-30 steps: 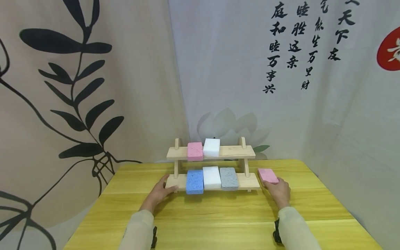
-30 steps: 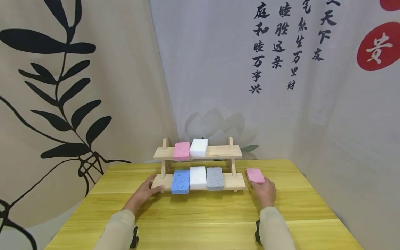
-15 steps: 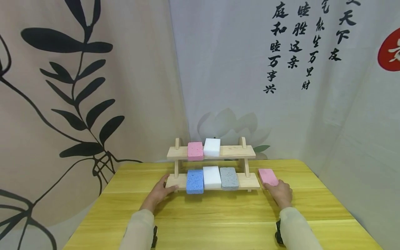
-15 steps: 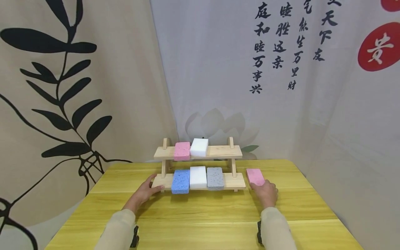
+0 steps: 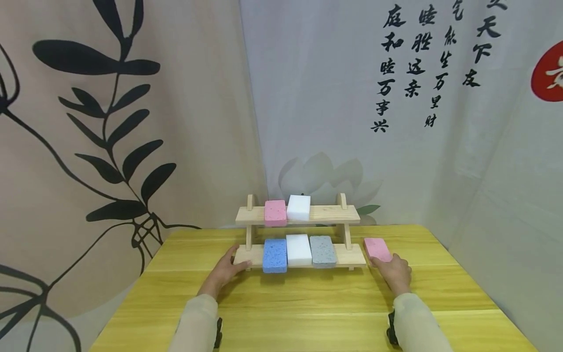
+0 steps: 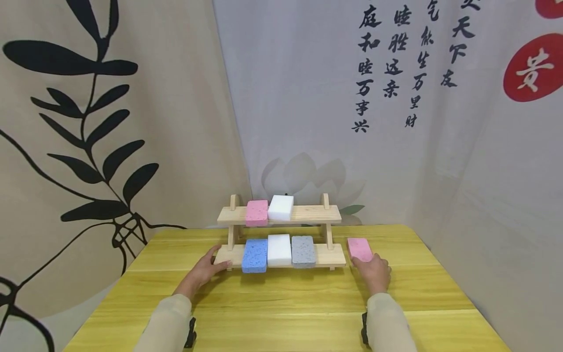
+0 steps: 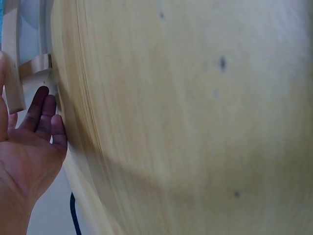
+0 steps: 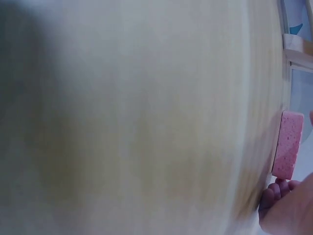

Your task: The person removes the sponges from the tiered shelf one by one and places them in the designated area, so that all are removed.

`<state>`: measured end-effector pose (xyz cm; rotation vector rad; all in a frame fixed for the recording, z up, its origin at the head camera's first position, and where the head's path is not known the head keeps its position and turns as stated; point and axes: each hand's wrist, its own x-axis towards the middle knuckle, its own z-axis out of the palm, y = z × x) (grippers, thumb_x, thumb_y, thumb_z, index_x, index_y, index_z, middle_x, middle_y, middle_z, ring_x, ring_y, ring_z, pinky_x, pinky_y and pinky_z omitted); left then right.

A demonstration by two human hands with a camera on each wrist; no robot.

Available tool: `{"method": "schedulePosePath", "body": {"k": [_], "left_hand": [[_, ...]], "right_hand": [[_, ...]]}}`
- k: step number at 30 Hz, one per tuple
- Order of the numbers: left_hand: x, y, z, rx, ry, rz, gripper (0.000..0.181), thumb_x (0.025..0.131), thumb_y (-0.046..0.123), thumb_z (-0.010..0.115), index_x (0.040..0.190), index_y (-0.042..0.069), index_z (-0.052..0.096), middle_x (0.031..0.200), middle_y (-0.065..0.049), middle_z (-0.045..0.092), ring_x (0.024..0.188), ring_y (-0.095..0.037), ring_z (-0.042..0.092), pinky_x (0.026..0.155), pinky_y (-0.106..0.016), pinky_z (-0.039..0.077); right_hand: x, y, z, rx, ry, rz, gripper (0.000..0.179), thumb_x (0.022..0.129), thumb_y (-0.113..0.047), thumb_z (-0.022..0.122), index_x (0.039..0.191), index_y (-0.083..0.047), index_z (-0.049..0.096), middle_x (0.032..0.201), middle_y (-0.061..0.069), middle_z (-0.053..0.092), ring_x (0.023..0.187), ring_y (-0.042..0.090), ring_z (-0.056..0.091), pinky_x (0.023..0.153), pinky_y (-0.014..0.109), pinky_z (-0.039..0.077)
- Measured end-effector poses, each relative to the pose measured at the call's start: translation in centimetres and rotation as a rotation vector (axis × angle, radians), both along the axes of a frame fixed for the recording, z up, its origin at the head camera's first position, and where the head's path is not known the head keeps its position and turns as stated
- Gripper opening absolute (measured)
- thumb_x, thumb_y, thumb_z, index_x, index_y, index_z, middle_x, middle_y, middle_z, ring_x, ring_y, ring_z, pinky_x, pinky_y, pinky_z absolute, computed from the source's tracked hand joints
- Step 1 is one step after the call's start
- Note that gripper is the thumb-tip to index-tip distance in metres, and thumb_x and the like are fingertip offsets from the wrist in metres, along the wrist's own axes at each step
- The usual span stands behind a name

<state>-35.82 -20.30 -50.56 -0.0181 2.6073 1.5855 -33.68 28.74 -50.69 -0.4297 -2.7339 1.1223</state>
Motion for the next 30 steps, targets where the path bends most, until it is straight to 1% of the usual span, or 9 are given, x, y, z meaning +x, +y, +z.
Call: {"method": "schedulePosePath", "body": {"k": [7,15,21,24,30], "left_hand": [[0.0,-0.1,-0.1,0.007,-0.006,0.001,0.091,0.092,0.041,0.072,0.159,0.013,0.018,0.149,-0.035,0.034,0.133,-0.048,0.04,0.106,-0.063,0.032],[-0.2,-0.2,-0.3,-0.007,-0.002,-0.003,0.091,0.092,0.041,0.071,0.159,0.012,0.018,0.148,-0.035,0.036,0.132,-0.047,0.042,0.105,-0.063,0.034],[-0.3,-0.2,-0.3,-0.026,0.0,-0.004,0.09,0.092,0.041,0.071,0.159,0.012,0.018,0.147,-0.034,0.037,0.131,-0.047,0.042,0.105,-0.063,0.034],[-0.3,-0.2,-0.3,-0.024,0.007,-0.006,0.09,0.092,0.042,0.071,0.159,0.011,0.019,0.147,-0.035,0.037,0.131,-0.047,0.043,0.105,-0.063,0.034],[-0.4,-0.2,-0.3,-0.026,0.003,-0.002,0.091,0.091,0.044,0.072,0.159,0.013,0.019,0.145,-0.032,0.04,0.128,-0.045,0.046,0.103,-0.063,0.036]], "right_hand": [[0.2,0.0,0.2,-0.012,0.009,-0.006,0.094,0.092,-0.046,0.064,0.14,0.026,0.027,0.135,0.051,0.03,0.12,0.065,0.029,0.099,0.07,0.029],[0.4,0.3,1.2,-0.014,0.023,-0.017,0.096,0.092,-0.046,0.064,0.141,0.025,0.024,0.138,0.051,0.027,0.124,0.065,0.026,0.102,0.07,0.026],[0.2,0.4,2.4,-0.017,0.066,-0.041,0.096,0.093,-0.046,0.065,0.144,0.023,0.023,0.139,0.049,0.027,0.126,0.063,0.025,0.104,0.068,0.025],[0.1,0.2,3.3,-0.017,0.097,-0.049,0.095,0.093,-0.046,0.064,0.145,0.022,0.022,0.14,0.049,0.026,0.126,0.062,0.025,0.103,0.068,0.026],[-0.3,-0.6,5.0,-0.034,0.145,-0.068,0.093,0.094,-0.046,0.064,0.148,0.017,0.022,0.144,0.045,0.025,0.13,0.06,0.023,0.104,0.068,0.025]]}}
